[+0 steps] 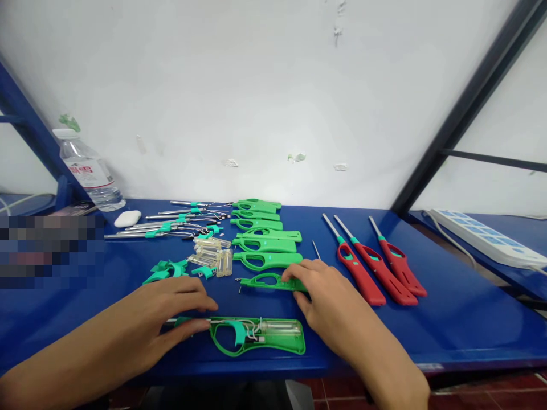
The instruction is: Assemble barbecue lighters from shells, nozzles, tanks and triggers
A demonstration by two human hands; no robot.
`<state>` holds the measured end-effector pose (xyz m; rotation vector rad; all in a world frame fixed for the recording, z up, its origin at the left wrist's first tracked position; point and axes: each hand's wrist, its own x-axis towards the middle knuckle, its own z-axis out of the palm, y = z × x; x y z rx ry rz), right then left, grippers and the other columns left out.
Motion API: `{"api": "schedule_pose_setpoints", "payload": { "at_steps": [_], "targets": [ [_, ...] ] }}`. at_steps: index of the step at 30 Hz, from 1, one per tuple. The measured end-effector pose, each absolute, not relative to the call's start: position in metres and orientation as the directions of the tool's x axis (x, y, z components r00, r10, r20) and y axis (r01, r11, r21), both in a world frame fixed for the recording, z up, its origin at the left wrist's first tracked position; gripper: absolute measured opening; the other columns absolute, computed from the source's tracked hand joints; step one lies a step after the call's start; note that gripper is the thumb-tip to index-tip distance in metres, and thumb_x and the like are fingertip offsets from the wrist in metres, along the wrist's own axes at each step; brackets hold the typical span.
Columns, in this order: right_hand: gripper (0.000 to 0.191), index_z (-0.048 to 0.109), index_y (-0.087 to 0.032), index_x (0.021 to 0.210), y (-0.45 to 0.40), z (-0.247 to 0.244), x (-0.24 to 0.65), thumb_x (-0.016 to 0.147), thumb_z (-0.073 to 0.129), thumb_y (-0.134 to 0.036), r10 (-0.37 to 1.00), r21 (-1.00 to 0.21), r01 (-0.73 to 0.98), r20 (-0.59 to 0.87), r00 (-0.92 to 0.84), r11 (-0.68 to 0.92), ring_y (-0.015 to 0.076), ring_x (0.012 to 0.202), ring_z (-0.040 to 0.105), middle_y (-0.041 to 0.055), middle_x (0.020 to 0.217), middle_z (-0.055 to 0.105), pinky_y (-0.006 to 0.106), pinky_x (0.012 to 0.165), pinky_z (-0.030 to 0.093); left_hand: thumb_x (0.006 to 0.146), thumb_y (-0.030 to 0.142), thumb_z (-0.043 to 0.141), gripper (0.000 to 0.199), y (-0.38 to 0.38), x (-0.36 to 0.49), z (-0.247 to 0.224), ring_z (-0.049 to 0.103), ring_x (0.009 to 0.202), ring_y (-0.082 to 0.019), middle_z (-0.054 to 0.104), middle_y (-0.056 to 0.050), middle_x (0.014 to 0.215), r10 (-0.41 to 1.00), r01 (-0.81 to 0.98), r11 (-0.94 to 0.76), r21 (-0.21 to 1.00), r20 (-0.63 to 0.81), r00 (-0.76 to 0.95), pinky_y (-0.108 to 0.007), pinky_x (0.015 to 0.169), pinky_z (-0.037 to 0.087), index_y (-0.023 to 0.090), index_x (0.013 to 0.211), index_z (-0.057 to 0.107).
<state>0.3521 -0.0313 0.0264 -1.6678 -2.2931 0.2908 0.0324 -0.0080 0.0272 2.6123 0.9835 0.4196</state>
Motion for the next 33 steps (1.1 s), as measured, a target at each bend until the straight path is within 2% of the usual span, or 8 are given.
{"api": "schedule_pose_setpoints", "payload": {
  "at_steps": [6,10,12,15,18,22,26,33],
  "targets": [
    [0.024,0.069,-0.026,0.12,-0.037,0.032,0.358,0.106,0.049,-0.024,0.942,-0.335,0.881,0.166,-0.292,0.333,0.0312,0.109,0.074,0.0082,0.122,0.076,0.053,0.097,0.057,0.109,0.026,0.055,0.034,-0.011,0.039,0.038,0.07,0.116,-0.023,0.066,0.002,0.135,0.689,0.617,-0.725,0.306,0.307,0.656,-0.038,0.097,0.056,0.042,0.139,0.058],
    [0.024,0.065,-0.033,0.127,-0.056,0.044,0.35,0.11,0.049,-0.032,0.9,-0.404,0.81,0.288,-0.328,0.425,0.0224,0.112,0.074,0.0,0.123,0.077,0.038,0.098,0.057,0.109,0.021,0.051,0.053,-0.012,0.047,0.043,0.07,0.119,-0.026,0.057,-0.006,0.149,0.622,0.589,-0.776,0.227,0.436,0.65,-0.037,0.09,0.061,0.038,0.158,0.04],
    [0.026,0.064,-0.038,0.132,-0.064,0.048,0.344,0.111,0.049,-0.035,0.894,-0.438,0.783,0.298,-0.335,0.44,0.0183,0.117,0.072,-0.0038,0.127,0.076,0.033,0.102,0.055,0.11,0.02,0.049,0.045,-0.012,0.05,0.042,0.071,0.116,-0.025,0.063,-0.007,0.144,0.563,0.553,-0.813,0.183,0.488,0.667,-0.036,0.089,0.061,0.032,0.154,0.047],
    [0.029,0.062,-0.042,0.137,-0.069,0.048,0.338,0.113,0.046,-0.037,0.907,-0.478,0.771,0.242,-0.345,0.421,0.0166,0.126,0.067,-0.0059,0.134,0.072,0.033,0.107,0.052,0.111,0.02,0.05,0.028,-0.011,0.051,0.037,0.074,0.101,-0.021,0.074,-0.003,0.12,0.498,0.499,-0.853,0.153,0.527,0.689,-0.033,0.086,0.059,0.027,0.134,0.064],
    [0.031,0.061,-0.044,0.139,-0.067,0.047,0.336,0.113,0.045,-0.04,0.919,-0.499,0.771,0.21,-0.334,0.394,0.018,0.131,0.063,-0.0059,0.138,0.07,0.037,0.112,0.049,0.11,0.016,0.052,0.027,-0.01,0.049,0.034,0.073,0.098,-0.021,0.077,-0.002,0.116,0.498,0.503,-0.853,0.141,0.508,0.703,-0.034,0.087,0.055,0.025,0.13,0.067],
    [0.035,0.063,-0.045,0.136,-0.064,0.049,0.333,0.102,0.069,-0.048,0.921,-0.507,0.77,0.176,-0.348,0.388,0.021,0.129,0.064,-0.0057,0.135,0.07,0.033,0.105,0.053,0.108,0.01,0.052,0.032,-0.009,0.043,0.036,0.071,0.102,-0.021,0.077,-0.002,0.118,0.521,0.511,-0.846,0.153,0.443,0.73,-0.035,0.089,0.05,0.024,0.133,0.066],
    [0.03,0.068,-0.042,0.128,-0.065,0.052,0.328,0.099,0.075,-0.039,0.916,-0.514,0.763,0.14,-0.376,0.392,0.0198,0.118,0.068,-0.0049,0.127,0.071,0.03,0.099,0.054,0.109,0.012,0.052,0.028,-0.009,0.037,0.036,0.068,0.1,-0.021,0.076,0.001,0.112,0.586,0.541,-0.81,0.226,0.339,0.736,-0.036,0.088,0.047,0.029,0.123,0.068],
    [0.03,0.074,-0.031,0.12,-0.064,0.051,0.312,0.092,0.082,-0.024,0.928,-0.454,0.837,-0.053,-0.368,0.306,0.026,0.113,0.067,0.0011,0.12,0.073,0.043,0.101,0.052,0.105,0.014,0.06,0.023,-0.007,0.031,0.024,0.063,0.11,-0.018,0.07,0.005,0.117,0.596,0.508,-0.783,0.36,0.198,0.778,-0.031,0.096,0.045,0.034,0.116,0.066]
  ]
}}
